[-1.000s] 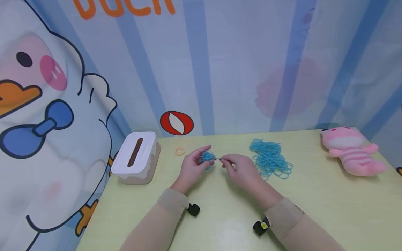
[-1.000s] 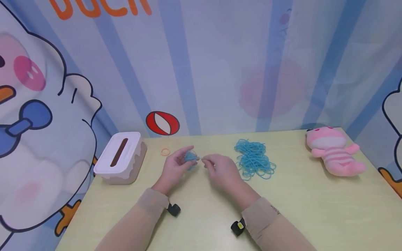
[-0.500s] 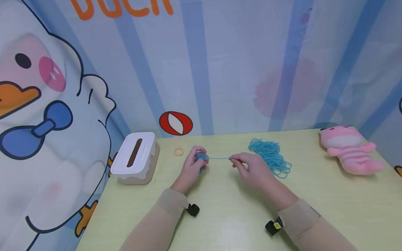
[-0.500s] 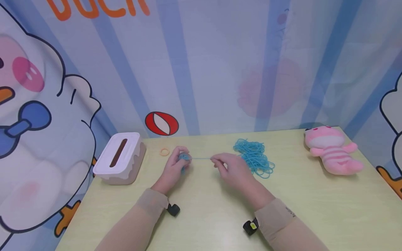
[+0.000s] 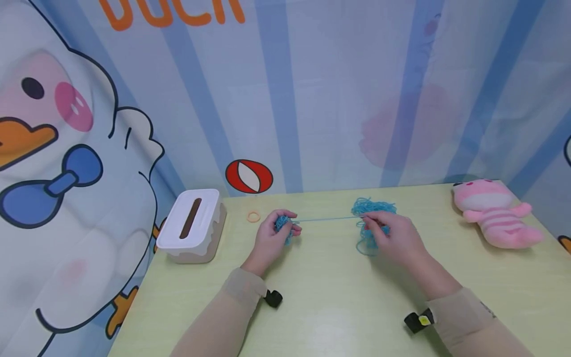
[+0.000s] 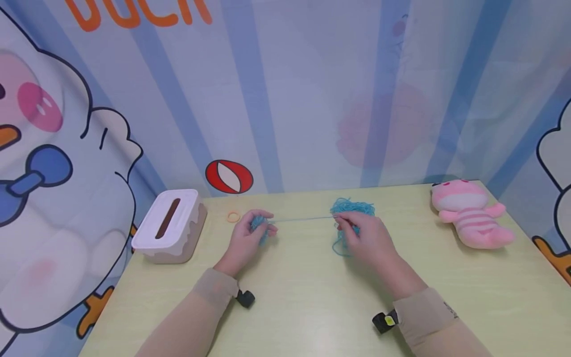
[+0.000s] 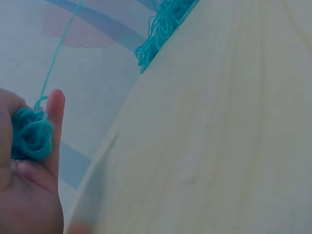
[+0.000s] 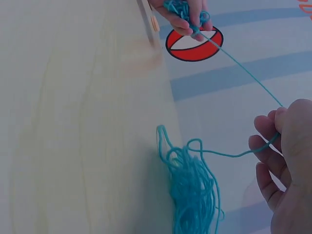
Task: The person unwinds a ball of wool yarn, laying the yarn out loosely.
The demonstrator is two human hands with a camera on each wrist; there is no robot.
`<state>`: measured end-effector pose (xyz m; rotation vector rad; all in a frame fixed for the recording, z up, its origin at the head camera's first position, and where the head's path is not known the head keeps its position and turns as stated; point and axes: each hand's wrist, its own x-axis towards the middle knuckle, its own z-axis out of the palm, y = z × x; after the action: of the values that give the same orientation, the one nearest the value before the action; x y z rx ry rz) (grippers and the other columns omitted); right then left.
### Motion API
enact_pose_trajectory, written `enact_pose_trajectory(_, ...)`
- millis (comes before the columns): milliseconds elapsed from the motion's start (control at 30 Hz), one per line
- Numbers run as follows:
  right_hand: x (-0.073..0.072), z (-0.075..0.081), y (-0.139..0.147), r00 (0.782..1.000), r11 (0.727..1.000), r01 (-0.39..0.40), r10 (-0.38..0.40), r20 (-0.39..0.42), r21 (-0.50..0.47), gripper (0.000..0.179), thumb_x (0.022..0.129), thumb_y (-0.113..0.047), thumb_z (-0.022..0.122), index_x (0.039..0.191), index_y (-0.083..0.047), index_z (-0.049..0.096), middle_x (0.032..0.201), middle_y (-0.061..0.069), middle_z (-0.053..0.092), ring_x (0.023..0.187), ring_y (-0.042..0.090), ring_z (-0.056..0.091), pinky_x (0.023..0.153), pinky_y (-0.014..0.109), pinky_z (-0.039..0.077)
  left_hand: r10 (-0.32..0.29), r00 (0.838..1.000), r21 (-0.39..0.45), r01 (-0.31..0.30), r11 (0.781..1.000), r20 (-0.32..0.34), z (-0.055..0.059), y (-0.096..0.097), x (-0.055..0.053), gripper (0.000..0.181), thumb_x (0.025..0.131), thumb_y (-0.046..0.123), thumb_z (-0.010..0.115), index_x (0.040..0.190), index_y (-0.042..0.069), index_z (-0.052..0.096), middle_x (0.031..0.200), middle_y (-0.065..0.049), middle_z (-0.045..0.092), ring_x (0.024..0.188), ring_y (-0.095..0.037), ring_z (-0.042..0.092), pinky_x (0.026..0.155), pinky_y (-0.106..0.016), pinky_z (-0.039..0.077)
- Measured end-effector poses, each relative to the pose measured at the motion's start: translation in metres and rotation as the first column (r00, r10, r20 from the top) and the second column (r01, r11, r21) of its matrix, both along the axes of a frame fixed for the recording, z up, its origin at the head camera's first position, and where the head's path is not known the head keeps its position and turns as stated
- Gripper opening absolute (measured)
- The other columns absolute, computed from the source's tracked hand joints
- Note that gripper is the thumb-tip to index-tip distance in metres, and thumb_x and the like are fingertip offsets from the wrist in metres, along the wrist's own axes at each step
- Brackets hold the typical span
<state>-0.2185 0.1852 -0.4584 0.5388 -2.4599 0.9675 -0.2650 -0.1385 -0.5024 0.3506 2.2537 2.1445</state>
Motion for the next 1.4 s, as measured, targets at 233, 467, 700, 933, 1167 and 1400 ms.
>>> enact_pose_trajectory(233,0.003,0.003,0.029,0.993,0.994,0.110,-0.110,0.029,-0.011,0.020,0.108,-0.012,0.069,0.122,-0.002,0.080,0.094,0.009,0.084,0.087,0.032,0.077,0.055,0.026,0.049,0.030,0.999,-0.060,-0.032,0.998,-0.029,0.001,0.000,0.001,0.031,0.110,0.021,0.070,0.133,0.003,0.061,0.101,-0.014,0.071,0.073,-0.016,0.069,0.071,-0.026,0.063)
enact_pose_trajectory(467,0.003,0.000,0.057,0.965,0.976,0.216,-0.220,0.144,0.038,0.031,0.113,-0.022,0.063,0.132,-0.002,0.077,0.101,0.014,0.085,0.084,0.031,0.078,0.056,0.026,0.048,0.160,0.987,-0.147,-0.162,0.976,-0.028,0.000,-0.003,0.000,0.029,0.111,0.037,0.067,0.131,0.017,0.065,0.103,-0.004,0.061,0.076,-0.020,0.059,0.069,-0.025,0.055)
enact_pose_trajectory(700,-0.001,-0.007,0.074,0.906,0.957,0.259,-0.288,0.311,0.130,0.036,0.115,-0.029,0.059,0.136,-0.003,0.072,0.109,0.017,0.084,0.073,0.019,0.067,0.057,0.031,0.042,0.172,0.984,-0.071,-0.174,0.982,-0.032,-0.001,-0.004,-0.001,0.022,0.108,0.034,0.073,0.122,0.017,0.068,0.081,-0.006,0.065,0.062,-0.019,0.064,0.064,-0.025,0.060)
enact_pose_trajectory(933,-0.006,-0.013,0.065,0.854,0.939,0.252,-0.330,0.403,0.235,0.033,0.109,-0.028,0.064,0.124,-0.002,0.078,0.120,0.025,0.078,0.098,0.043,0.072,0.077,0.051,0.056,0.104,0.994,-0.100,-0.105,0.989,-0.017,0.000,-0.002,0.000,0.023,0.107,0.035,0.075,0.117,0.014,0.075,0.081,-0.012,0.068,0.060,-0.017,0.065,0.064,-0.026,0.062)
enact_pose_trajectory(1167,-0.004,-0.009,0.026,0.898,0.925,0.357,-0.378,0.225,0.128,0.028,0.103,-0.013,0.058,0.120,-0.001,0.076,0.135,0.033,0.062,0.118,0.056,0.054,0.092,0.064,0.050,0.064,0.998,-0.100,-0.066,0.993,-0.025,0.000,0.000,0.001,0.018,0.108,0.030,0.074,0.115,0.013,0.074,0.092,-0.024,0.069,0.064,-0.018,0.067,0.066,-0.027,0.064)
enact_pose_trajectory(1400,-0.012,-0.030,-0.044,0.986,0.995,0.103,-0.103,-0.133,-0.005,0.023,0.099,-0.005,0.069,0.120,-0.003,0.078,0.128,0.019,0.076,0.122,0.045,0.068,0.104,0.059,0.058,0.031,0.999,-0.102,-0.035,0.994,-0.042,0.000,0.001,0.001,0.014,0.106,0.024,0.077,0.115,0.014,0.073,0.098,-0.016,0.072,0.069,-0.020,0.070,0.072,-0.028,0.064)
